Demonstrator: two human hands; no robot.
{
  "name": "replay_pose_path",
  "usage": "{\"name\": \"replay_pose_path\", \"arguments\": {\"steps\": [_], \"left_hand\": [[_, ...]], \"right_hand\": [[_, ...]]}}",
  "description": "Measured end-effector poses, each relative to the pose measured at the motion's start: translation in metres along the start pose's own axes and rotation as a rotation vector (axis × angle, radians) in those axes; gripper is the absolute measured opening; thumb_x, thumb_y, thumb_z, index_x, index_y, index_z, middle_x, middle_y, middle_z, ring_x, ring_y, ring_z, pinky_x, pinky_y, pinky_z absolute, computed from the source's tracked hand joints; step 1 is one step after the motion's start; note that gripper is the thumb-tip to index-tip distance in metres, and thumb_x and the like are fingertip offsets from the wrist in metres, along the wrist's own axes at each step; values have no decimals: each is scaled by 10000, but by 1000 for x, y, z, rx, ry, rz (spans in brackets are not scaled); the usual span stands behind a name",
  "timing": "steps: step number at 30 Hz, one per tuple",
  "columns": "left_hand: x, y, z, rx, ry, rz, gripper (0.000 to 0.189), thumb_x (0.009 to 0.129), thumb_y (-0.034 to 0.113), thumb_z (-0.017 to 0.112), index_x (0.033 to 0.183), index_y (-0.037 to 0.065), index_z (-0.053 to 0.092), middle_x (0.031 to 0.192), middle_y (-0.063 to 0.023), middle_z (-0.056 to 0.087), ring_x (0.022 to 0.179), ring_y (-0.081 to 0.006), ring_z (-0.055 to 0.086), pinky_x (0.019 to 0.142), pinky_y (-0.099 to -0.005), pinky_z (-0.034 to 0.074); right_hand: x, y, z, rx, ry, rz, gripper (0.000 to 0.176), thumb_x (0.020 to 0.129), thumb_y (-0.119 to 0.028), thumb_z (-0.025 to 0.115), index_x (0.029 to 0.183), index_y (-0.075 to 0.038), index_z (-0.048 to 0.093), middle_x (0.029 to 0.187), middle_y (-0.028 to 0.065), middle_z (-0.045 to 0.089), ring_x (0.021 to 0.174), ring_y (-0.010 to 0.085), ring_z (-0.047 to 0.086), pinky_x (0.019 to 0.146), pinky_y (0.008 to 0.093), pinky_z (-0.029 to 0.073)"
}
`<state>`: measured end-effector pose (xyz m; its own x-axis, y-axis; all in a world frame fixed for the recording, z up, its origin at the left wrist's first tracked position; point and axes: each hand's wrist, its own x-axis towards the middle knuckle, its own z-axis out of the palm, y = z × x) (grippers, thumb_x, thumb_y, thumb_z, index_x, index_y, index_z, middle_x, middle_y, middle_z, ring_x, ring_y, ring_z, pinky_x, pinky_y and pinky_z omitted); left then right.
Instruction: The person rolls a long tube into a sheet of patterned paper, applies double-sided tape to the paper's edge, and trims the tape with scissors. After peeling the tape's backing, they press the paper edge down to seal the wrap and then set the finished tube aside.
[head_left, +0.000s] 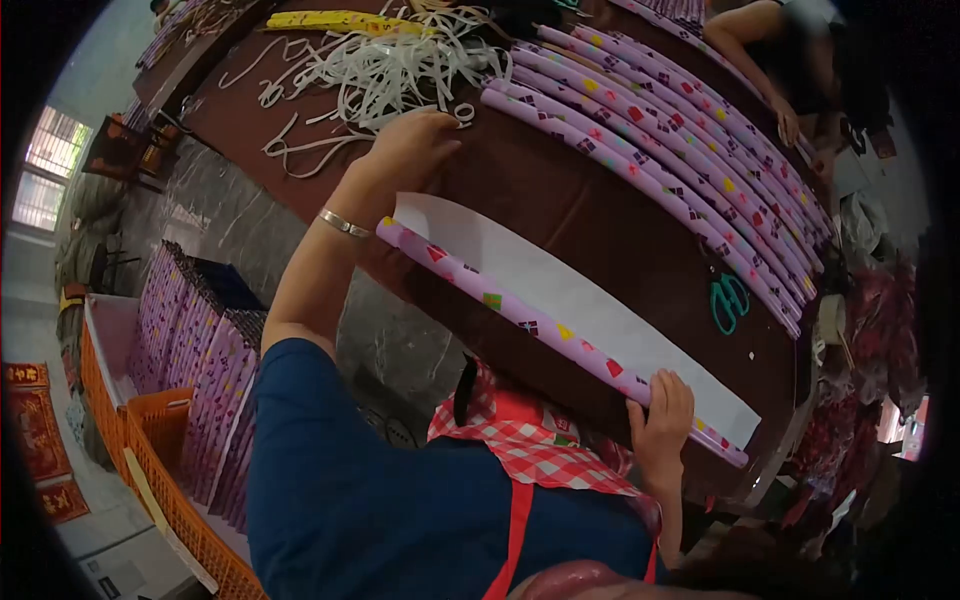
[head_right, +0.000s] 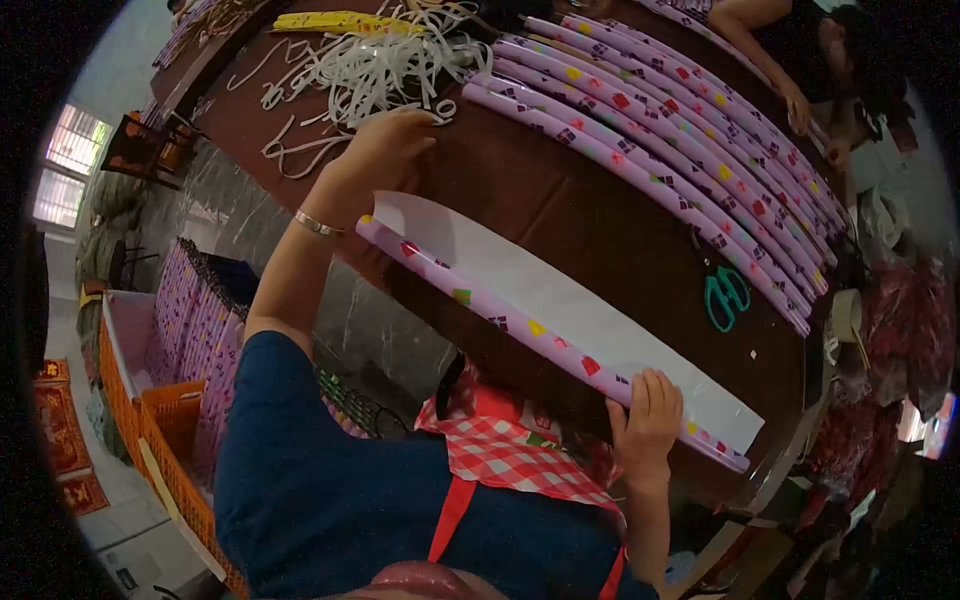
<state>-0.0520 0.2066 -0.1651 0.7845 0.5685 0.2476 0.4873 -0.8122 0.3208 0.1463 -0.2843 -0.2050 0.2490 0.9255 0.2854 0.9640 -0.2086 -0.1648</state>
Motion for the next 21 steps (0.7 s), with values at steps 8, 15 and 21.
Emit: {"name": "replay_pose_path", "arguments": {"steps": [8,15,21], "left_hand": [[94,-16,39,-239,162,-52,255,941,191,567,1137,42,634,987,-169,690,867,-340,675,790,-376,525],[86,-117,30,318,1,-164,462,876,282,624,1259,33,557,1217,-220,606,1122,-398,564,942,-458,455],[125,-87,-14,477,-554,-202,293,831,204,633,1040,4,679,966,-217,691,873,-378,658,797,-430,521]], "right_hand": [[2,1,-2,33,-21,36,480,818,-286,699,1172,-1,545,1238,183,562,1143,397,530,971,543,396],[1,-2,0,-14,-42,79,461,816,-314,694,1144,-15,571,1229,181,587,1134,383,559,986,547,393],[3,-1,-5,-3,-78,81,471,822,-330,700,1149,-17,570,1229,180,592,1135,377,567,992,553,389]]}}
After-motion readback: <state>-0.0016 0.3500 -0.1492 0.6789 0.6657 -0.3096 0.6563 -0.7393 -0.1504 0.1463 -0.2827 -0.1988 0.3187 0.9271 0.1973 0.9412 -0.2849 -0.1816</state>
